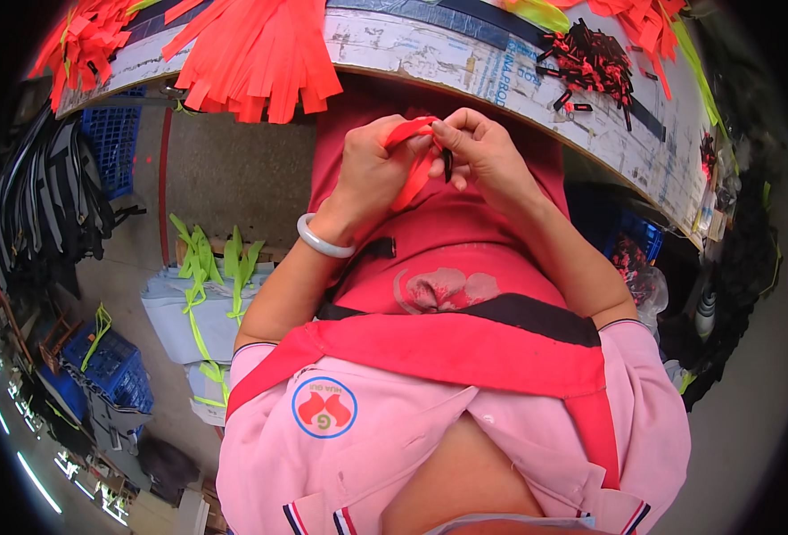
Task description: Assembling bundles of colored plastic strips and securing them with clips at a workbench.
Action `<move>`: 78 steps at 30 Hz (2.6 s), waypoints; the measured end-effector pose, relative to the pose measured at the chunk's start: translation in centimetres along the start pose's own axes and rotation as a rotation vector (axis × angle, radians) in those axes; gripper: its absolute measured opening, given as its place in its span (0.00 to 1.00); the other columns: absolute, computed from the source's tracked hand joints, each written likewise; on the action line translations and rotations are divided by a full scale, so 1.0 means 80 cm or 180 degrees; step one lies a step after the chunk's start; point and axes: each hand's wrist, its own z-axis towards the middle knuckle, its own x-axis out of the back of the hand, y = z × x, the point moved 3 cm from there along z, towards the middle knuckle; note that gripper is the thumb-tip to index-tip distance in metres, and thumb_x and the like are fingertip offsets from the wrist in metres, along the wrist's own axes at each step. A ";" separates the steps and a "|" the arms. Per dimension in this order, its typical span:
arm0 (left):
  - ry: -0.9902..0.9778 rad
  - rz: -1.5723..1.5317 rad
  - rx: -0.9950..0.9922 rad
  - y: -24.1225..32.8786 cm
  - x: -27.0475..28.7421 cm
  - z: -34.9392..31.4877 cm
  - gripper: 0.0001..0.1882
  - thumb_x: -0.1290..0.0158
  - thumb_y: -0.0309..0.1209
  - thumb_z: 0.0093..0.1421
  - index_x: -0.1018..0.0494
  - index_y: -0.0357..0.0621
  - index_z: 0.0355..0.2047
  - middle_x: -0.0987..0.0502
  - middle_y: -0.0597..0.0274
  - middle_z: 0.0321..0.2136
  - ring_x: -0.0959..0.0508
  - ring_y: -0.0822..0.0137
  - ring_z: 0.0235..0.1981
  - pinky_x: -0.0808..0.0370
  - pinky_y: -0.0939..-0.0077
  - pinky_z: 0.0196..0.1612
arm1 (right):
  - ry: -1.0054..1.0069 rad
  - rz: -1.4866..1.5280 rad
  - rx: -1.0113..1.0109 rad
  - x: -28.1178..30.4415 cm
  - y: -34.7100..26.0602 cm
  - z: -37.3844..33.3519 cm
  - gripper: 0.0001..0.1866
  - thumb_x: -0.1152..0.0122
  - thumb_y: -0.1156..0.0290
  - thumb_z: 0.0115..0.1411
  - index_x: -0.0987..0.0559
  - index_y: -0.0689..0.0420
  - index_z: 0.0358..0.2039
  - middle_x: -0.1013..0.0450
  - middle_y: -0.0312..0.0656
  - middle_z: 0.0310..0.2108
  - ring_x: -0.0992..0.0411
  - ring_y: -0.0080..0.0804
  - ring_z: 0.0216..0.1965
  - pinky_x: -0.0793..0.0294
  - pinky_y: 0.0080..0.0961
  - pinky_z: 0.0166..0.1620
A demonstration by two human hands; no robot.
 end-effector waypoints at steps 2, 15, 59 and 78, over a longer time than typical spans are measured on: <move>0.0023 -0.0417 0.0107 0.006 0.002 -0.001 0.08 0.45 0.24 0.61 0.23 0.34 0.40 0.20 0.64 0.29 0.23 0.77 0.31 0.27 0.82 0.35 | 0.0132 -0.0220 0.0208 0.009 0.000 0.002 0.13 0.41 0.61 0.63 0.25 0.60 0.34 0.27 0.36 0.27 0.28 0.18 0.23 0.31 0.11 0.21; -0.0216 -0.0866 -0.0108 0.029 0.031 0.002 0.07 0.44 0.25 0.60 0.21 0.36 0.38 0.22 0.67 0.27 0.26 0.80 0.26 0.30 0.85 0.30 | -0.0270 0.0024 0.0746 0.012 -0.027 0.009 0.10 0.42 0.66 0.63 0.22 0.61 0.37 0.27 0.32 0.25 0.32 0.13 0.23 0.33 0.10 0.23; -0.0149 -0.1170 0.0275 0.020 0.026 -0.013 0.06 0.43 0.24 0.59 0.21 0.37 0.37 0.23 0.68 0.24 0.29 0.82 0.20 0.34 0.87 0.22 | -0.0077 -0.0766 0.2012 -0.021 -0.013 -0.012 0.06 0.42 0.75 0.62 0.23 0.62 0.38 0.26 0.35 0.32 0.27 0.18 0.28 0.27 0.13 0.31; -0.0127 -0.0848 -0.0264 0.025 0.021 -0.018 0.09 0.47 0.17 0.58 0.23 0.36 0.39 0.23 0.66 0.31 0.26 0.78 0.27 0.29 0.84 0.30 | 0.0016 -0.2392 0.2997 -0.042 -0.042 -0.031 0.10 0.33 0.79 0.51 0.23 0.61 0.34 0.28 0.42 0.29 0.27 0.32 0.29 0.27 0.24 0.31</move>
